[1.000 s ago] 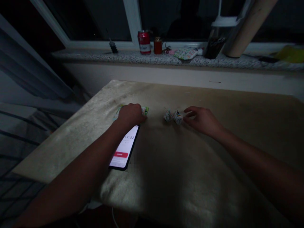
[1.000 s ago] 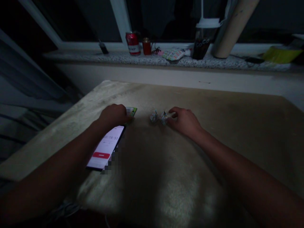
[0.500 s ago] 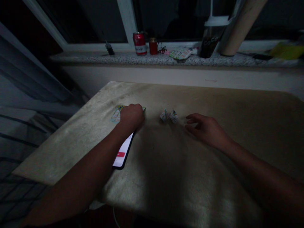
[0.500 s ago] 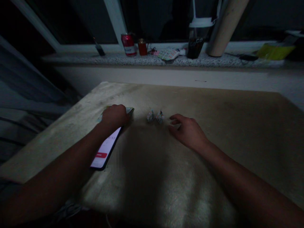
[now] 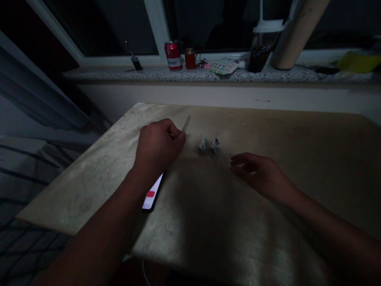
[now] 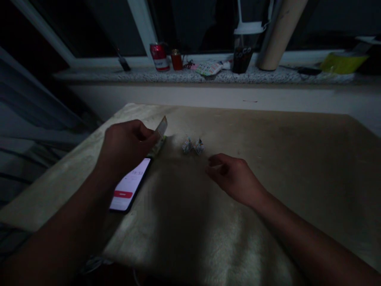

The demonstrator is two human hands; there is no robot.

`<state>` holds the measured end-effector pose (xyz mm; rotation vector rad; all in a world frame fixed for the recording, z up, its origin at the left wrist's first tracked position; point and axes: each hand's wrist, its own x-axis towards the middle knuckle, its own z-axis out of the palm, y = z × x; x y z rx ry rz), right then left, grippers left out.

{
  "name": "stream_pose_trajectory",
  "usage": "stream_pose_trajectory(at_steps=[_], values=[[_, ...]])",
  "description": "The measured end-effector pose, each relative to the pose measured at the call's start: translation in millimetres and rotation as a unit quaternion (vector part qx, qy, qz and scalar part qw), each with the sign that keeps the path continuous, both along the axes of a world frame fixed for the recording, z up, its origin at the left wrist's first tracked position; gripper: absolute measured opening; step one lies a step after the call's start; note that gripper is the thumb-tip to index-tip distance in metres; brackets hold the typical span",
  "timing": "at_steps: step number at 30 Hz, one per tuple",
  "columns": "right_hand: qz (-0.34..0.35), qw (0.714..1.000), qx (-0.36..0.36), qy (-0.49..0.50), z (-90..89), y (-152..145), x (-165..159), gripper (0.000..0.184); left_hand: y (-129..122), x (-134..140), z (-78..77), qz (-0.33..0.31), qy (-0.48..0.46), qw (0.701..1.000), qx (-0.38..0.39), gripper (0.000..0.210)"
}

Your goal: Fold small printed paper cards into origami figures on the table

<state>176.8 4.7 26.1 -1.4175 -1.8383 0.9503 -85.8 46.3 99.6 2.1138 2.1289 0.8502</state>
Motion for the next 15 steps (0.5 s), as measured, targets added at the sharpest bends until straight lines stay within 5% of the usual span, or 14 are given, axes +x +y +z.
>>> stream_pose_trajectory(at_steps=[3, 7, 11, 15], values=[[0.003, 0.971, -0.102, 0.217, 0.2, -11.4, -2.9, 0.040, -36.0, 37.1, 1.4, -0.118, -0.132, 0.984, -0.008, 0.016], [-0.003, 0.900, -0.165, 0.403, -3.6, -22.6, -0.2, 0.038, -58.4, 81.1, -22.0, -0.251, -0.328, 0.904, -0.114, 0.018], [-0.042, 0.870, -0.173, 0.460, -13.4, -31.9, 10.4, 0.024, -55.7, 104.2, -52.2, -0.303, -0.455, 0.811, -0.208, 0.017], [-0.082, 0.876, -0.142, 0.453, -24.3, -36.9, 21.9, 0.025, -50.9, 110.3, -70.1, -0.306, -0.478, 0.783, -0.255, 0.026]])
